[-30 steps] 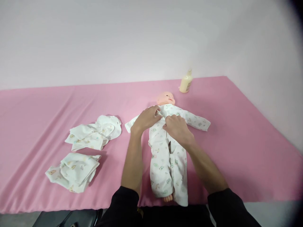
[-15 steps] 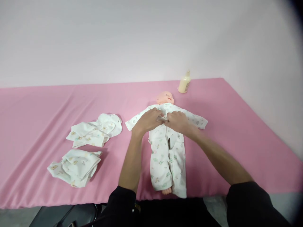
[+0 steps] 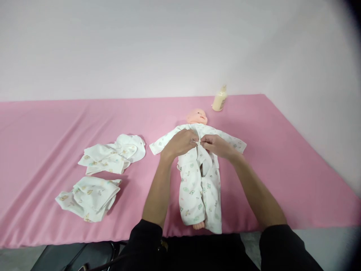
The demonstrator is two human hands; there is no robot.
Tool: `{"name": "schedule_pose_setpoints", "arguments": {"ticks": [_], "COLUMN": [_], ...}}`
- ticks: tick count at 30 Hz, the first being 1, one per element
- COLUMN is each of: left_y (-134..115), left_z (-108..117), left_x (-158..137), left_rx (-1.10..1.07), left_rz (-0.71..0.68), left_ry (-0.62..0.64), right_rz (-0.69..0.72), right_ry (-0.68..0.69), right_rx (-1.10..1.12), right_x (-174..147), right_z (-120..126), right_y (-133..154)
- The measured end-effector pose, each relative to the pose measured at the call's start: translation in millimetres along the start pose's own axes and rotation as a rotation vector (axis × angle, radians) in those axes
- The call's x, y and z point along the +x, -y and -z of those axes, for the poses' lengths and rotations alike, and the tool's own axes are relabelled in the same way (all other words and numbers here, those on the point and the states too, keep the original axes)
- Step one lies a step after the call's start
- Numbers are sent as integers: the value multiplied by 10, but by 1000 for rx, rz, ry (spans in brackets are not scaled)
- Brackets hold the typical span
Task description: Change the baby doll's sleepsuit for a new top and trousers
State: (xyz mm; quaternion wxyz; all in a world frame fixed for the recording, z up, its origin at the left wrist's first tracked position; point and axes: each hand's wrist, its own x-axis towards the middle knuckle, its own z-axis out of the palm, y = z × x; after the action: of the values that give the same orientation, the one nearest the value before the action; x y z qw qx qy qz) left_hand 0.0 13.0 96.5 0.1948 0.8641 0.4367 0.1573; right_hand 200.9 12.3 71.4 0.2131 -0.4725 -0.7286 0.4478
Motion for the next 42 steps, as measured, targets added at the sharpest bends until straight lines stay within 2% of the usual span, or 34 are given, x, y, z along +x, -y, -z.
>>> {"name": "schedule_pose_setpoints", "arguments": {"ticks": [5, 9, 14, 16, 19, 22, 24, 26, 27, 30, 32, 34, 36, 42], "left_y": [-33, 49, 408, 580, 762, 835, 861, 891, 908, 962, 997, 1039, 1095, 1269], "left_z": [71, 201, 351, 383, 380, 289, 170, 18, -62, -260, -325, -332, -300, -201], "left_x": [-42, -152, -351, -428, -491, -426, -298, -129, -42, 160, 212, 197, 142, 14], "left_rx": [-87, -157, -104, -61, -69, -99, -133, -149, -128, 42, 116, 97, 39, -70], "left_rz": [37, 177, 493, 641, 778, 779, 729, 702, 697, 683, 674, 689, 731, 860], "left_ry": [-3, -43, -117, -134, -159, -199, -246, -267, -270, -309, -354, -402, -444, -482], "right_rz": [45, 26, -146, -222, -319, -419, -436, -317, -187, 200, 360, 360, 296, 177], "right_ry": [-76, -181, -351, -463, -631, -653, -673, -730, -733, -468, -211, -46, 71, 187], "right_rx": [-196, -311, -220, -198, -282, -480, -616, -737, -796, -825, -843, -911, -952, -970], "right_x": [14, -40, -192, -240, -272, -255, -214, -136, -77, 205, 462, 724, 948, 1303], "right_z": [-67, -23, 299, 469, 678, 737, 650, 457, 330, -79, -302, -448, -525, -571], "right_y": [-43, 5, 22, -64, -310, -540, -564, -450, -352, -4, 185, 304, 367, 457]}}
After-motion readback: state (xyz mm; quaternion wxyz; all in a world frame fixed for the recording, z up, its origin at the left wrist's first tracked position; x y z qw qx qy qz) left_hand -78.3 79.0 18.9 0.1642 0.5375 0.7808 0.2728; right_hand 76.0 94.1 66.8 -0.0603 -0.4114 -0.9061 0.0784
